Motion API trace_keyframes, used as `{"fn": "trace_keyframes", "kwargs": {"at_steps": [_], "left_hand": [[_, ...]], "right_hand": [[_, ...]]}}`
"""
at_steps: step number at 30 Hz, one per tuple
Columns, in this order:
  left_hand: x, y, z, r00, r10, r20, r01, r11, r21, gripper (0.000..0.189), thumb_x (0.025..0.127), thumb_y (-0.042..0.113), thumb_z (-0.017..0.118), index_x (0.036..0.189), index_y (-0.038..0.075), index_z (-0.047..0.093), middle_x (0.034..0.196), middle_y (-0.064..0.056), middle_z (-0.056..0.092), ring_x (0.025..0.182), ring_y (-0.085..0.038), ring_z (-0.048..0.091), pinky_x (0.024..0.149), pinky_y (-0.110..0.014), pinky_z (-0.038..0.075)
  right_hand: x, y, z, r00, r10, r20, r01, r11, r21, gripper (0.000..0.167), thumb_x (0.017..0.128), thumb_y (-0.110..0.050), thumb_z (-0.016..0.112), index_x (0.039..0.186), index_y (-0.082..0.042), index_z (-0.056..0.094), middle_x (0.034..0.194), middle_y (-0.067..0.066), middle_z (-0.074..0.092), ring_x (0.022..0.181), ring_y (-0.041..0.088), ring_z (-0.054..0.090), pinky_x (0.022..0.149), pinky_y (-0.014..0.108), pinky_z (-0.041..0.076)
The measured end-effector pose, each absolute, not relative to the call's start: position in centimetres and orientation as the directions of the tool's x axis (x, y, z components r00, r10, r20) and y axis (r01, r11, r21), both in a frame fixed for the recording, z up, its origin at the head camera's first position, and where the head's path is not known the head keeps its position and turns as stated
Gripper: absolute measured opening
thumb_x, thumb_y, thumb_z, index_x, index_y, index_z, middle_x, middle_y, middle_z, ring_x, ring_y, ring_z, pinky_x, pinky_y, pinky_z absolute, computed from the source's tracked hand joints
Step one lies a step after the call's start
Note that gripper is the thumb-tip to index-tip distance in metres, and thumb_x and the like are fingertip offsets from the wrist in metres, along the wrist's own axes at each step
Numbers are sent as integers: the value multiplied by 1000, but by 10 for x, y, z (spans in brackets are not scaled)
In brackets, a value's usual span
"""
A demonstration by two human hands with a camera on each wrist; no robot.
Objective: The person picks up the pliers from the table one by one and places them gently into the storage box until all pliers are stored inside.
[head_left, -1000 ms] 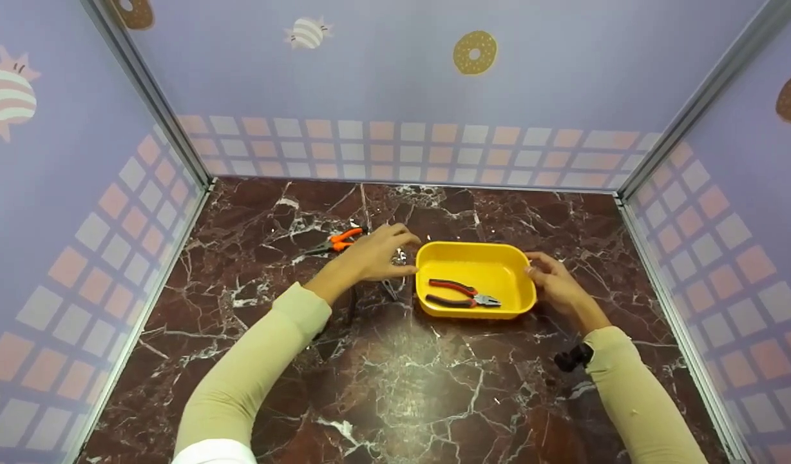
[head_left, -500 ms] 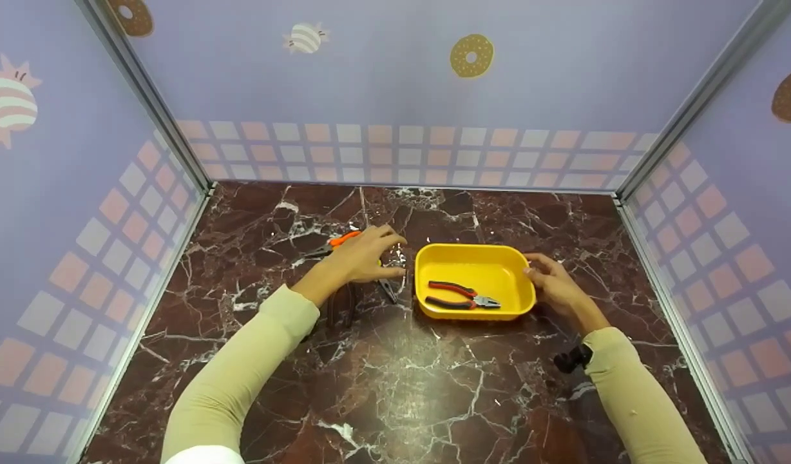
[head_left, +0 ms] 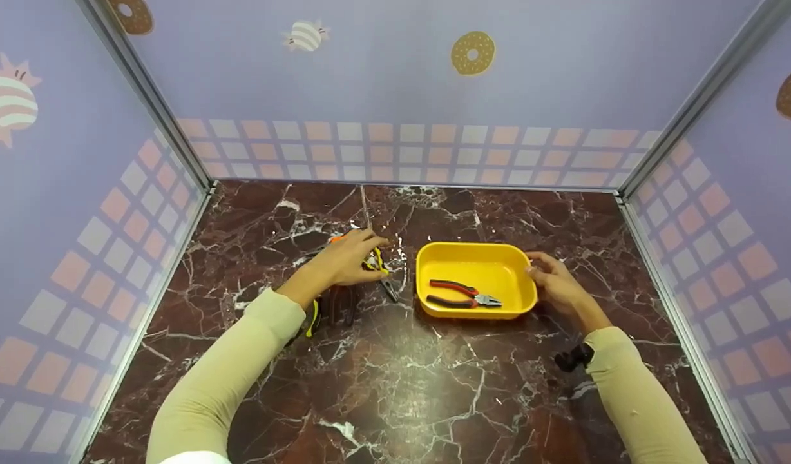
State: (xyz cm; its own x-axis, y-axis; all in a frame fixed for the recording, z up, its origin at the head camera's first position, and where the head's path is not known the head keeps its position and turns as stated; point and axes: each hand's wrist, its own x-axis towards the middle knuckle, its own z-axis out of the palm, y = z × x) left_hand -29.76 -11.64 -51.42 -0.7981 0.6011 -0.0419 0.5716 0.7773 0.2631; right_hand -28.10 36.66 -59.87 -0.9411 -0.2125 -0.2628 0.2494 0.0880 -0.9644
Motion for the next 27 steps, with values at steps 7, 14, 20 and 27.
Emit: {"fn": "trace_keyframes", "kwargs": {"at_steps": [7,14,20,27], "left_hand": [[-297,-129,-515,-812,582,-41,553,790,264,78,92,55,77,155,16,53,151,-15,53,140,-40,49,120,-54,38],[-293,-147,-517,-833,548,-78,514,818,258,78,95,54,75,158,16,50,164,-19,40,149,-44,39,121,-57,35],[-290,-163,-512,-851,515,-101,480,841,250,82,94,57,74,161,19,45,159,-17,44,145,-43,42,117,-60,39],[-288,-175,-506,-869,478,-129,442,866,232,86,94,56,74,163,13,42,157,-16,45,148,-46,39,118,-60,37]], "right_hand": [[-281,368,-597,-947,-198,-251,244,60,-968,44,111,-9,54,152,2,44,112,14,57,91,21,63,72,37,62],[-279,369,-597,-946,-214,-245,237,63,-969,47,112,-12,53,154,3,41,116,16,56,93,20,64,74,37,63],[-279,367,-597,-943,-207,-261,254,64,-965,46,112,-12,52,155,0,42,125,20,56,99,23,67,76,40,64],[-279,366,-600,-946,-194,-261,251,74,-965,45,112,-13,52,154,0,42,128,21,56,98,22,67,76,39,64]]}}
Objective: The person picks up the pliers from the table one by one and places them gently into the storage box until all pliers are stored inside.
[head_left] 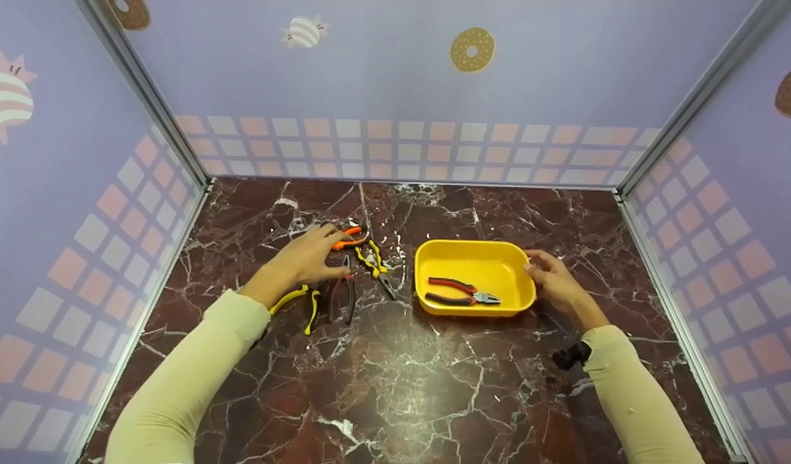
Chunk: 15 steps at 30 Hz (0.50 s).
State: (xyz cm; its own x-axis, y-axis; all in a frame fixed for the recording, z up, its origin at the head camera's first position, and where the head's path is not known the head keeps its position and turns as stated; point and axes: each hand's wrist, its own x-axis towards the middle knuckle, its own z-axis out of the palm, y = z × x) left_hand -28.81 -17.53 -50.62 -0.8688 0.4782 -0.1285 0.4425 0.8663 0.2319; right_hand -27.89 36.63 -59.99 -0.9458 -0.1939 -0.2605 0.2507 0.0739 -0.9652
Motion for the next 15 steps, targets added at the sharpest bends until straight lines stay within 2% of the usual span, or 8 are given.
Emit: {"fn": "trace_keyframes", "kwargs": {"at_steps": [7,12,15], "left_hand": [[-284,-183,-511,-868,470,-163,432,875,219,94,95,58,73,166,11,34,162,-20,40,148,-46,38,117,-62,39],[-280,-192,-512,-871,453,-189,413,885,216,96,95,55,74,170,19,26,168,-23,32,151,-50,32,116,-67,36],[-278,-197,-513,-871,460,-175,423,881,213,94,94,55,76,169,20,30,163,-23,38,146,-49,39,113,-67,40]], "right_hand": [[-279,367,-599,-946,-202,-253,239,93,-967,45,113,-13,50,155,1,42,134,26,53,101,25,67,77,38,64],[-279,366,-599,-946,-207,-250,238,82,-968,45,113,-11,49,155,2,41,132,25,53,102,25,67,78,38,64],[-278,365,-600,-948,-197,-251,242,72,-968,45,112,-10,50,155,1,42,128,21,55,100,24,67,77,38,63]]}}
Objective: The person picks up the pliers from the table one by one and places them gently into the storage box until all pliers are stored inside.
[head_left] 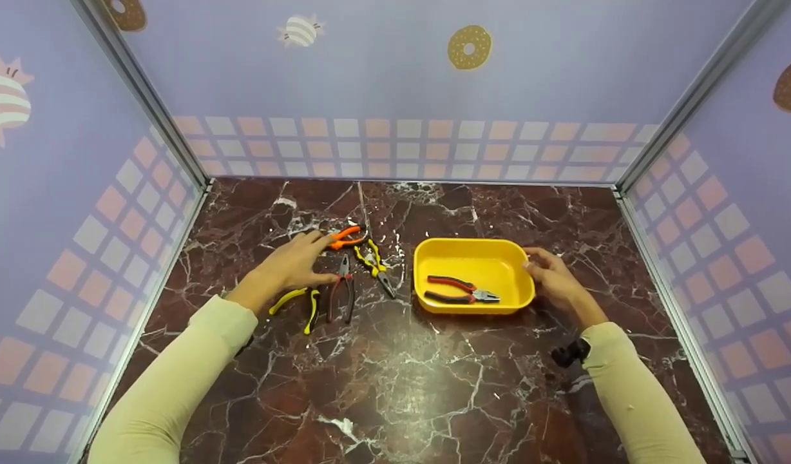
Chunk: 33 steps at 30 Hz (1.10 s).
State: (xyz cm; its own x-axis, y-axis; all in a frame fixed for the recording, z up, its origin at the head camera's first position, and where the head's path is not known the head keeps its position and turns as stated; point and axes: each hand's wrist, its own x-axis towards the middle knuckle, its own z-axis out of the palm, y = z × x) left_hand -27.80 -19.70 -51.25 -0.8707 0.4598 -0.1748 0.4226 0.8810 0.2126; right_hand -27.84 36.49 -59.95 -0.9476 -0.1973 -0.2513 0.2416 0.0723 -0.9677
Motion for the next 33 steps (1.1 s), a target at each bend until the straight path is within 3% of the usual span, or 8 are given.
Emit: {"fn": "trace_keyframes", "kwargs": {"at_steps": [4,8,23,29,33], "left_hand": [[-278,-202,-516,-869,479,-125,450,870,204,87,92,54,78,160,12,45,145,-19,51,132,-44,51,106,-61,48],[-276,-208,-521,-864,496,-93,471,859,201,83,90,51,81,154,7,51,137,-18,54,126,-43,54,105,-60,49],[-264,-213,-541,-870,449,-204,435,893,112,90,88,51,82,155,1,47,152,-26,48,135,-49,49,109,-63,46],[-260,-216,-548,-881,418,-221,399,908,126,90,86,51,84,151,1,49,149,-28,48,135,-52,48,107,-67,46],[-256,-218,-553,-882,387,-267,363,922,137,95,87,52,83,154,-3,44,157,-34,38,143,-56,39,111,-68,42]], "right_hand": [[-278,366,-599,-949,-192,-249,241,63,-969,46,112,-12,53,154,2,42,125,19,54,99,23,65,76,38,63],[-279,366,-600,-949,-190,-252,244,65,-968,45,112,-11,52,154,1,42,128,20,54,100,24,65,75,39,63],[-278,364,-601,-949,-187,-253,246,60,-967,45,111,-9,51,154,1,44,122,20,54,96,23,63,74,36,62],[-280,365,-601,-950,-188,-250,242,65,-968,47,112,-12,53,155,2,42,131,22,53,103,24,63,80,37,62],[-278,365,-601,-946,-192,-263,255,67,-965,49,112,-15,53,156,1,40,138,23,50,106,25,63,80,38,62]]}}
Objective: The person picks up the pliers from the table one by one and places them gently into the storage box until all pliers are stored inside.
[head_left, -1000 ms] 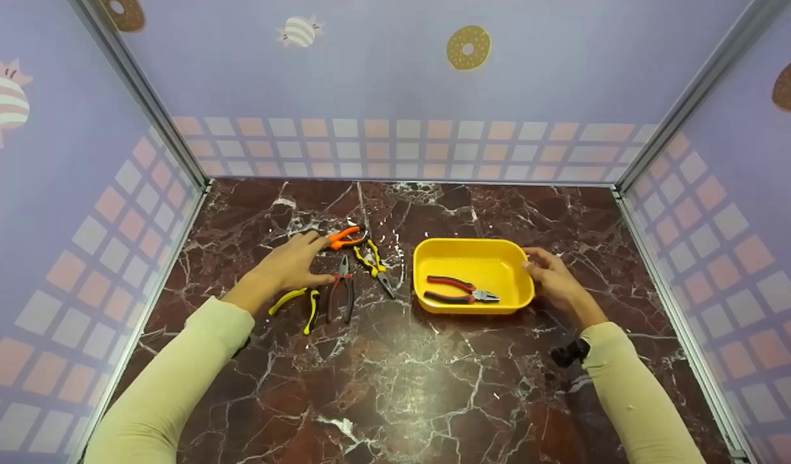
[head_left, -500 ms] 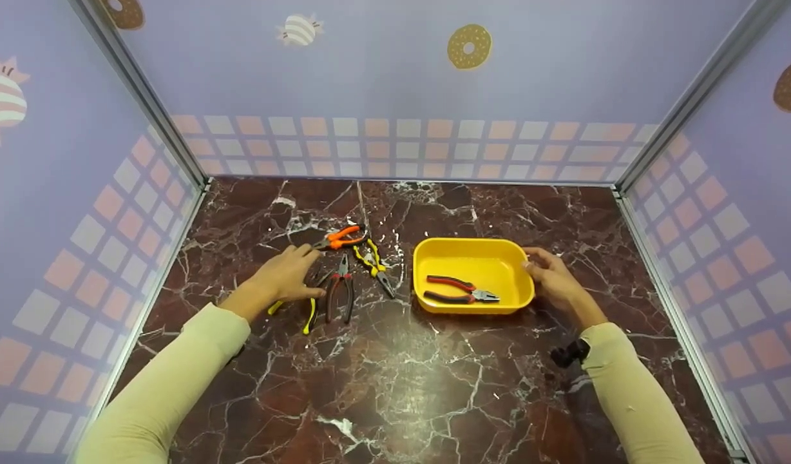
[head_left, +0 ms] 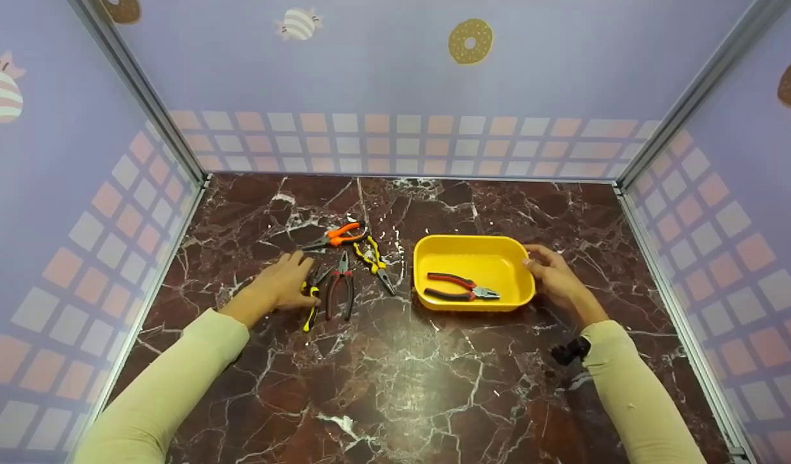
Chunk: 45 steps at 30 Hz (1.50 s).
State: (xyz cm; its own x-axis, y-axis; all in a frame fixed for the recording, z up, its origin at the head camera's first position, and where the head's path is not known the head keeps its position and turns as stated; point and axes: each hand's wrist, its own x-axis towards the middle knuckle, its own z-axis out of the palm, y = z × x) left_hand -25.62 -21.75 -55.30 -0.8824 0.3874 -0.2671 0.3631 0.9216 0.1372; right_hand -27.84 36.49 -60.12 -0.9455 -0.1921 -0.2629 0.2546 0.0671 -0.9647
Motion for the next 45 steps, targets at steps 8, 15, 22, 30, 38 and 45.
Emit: {"fn": "trace_keyframes", "kwargs": {"at_steps": [8,15,22,30,38,45], "left_hand": [[-250,-219,-561,-883,362,-298,329,932,154,97,89,56,79,151,-8,42,160,-38,30,146,-56,34,114,-68,39],[-244,-219,-568,-887,336,-316,301,941,154,102,85,64,78,150,-7,44,151,-36,38,141,-57,38,108,-69,44],[-246,-220,-568,-875,304,-378,273,953,134,116,83,72,75,160,-5,35,162,-40,27,149,-61,25,115,-71,35],[-245,-219,-563,-855,271,-442,239,963,127,128,82,74,75,164,-9,21,166,-40,18,152,-59,20,119,-69,30],[-247,-217,-557,-854,276,-442,232,961,154,119,83,62,82,157,-14,27,160,-41,26,148,-60,27,118,-68,33],[-249,-220,-555,-867,306,-393,262,951,162,99,81,49,89,145,-12,44,151,-39,37,141,-58,36,115,-66,38]], "right_hand": [[-278,365,-602,-942,-197,-271,263,66,-962,47,113,-15,51,156,-1,41,140,24,49,106,25,63,79,39,63],[-277,365,-604,-945,-194,-262,257,53,-965,47,112,-16,53,155,-1,42,134,22,52,103,25,66,76,39,63],[-276,365,-603,-944,-181,-276,270,54,-961,45,112,-11,52,155,-1,43,135,25,53,102,26,66,76,39,63],[-276,365,-602,-949,-191,-252,248,45,-968,48,111,-12,54,155,2,41,132,23,55,101,25,66,77,39,63],[-276,367,-603,-951,-191,-244,243,29,-970,48,111,-12,53,155,3,41,127,22,58,99,24,67,75,38,63],[-276,365,-602,-950,-185,-252,250,37,-968,49,112,-13,53,156,2,40,133,23,53,103,25,65,78,37,62]]}}
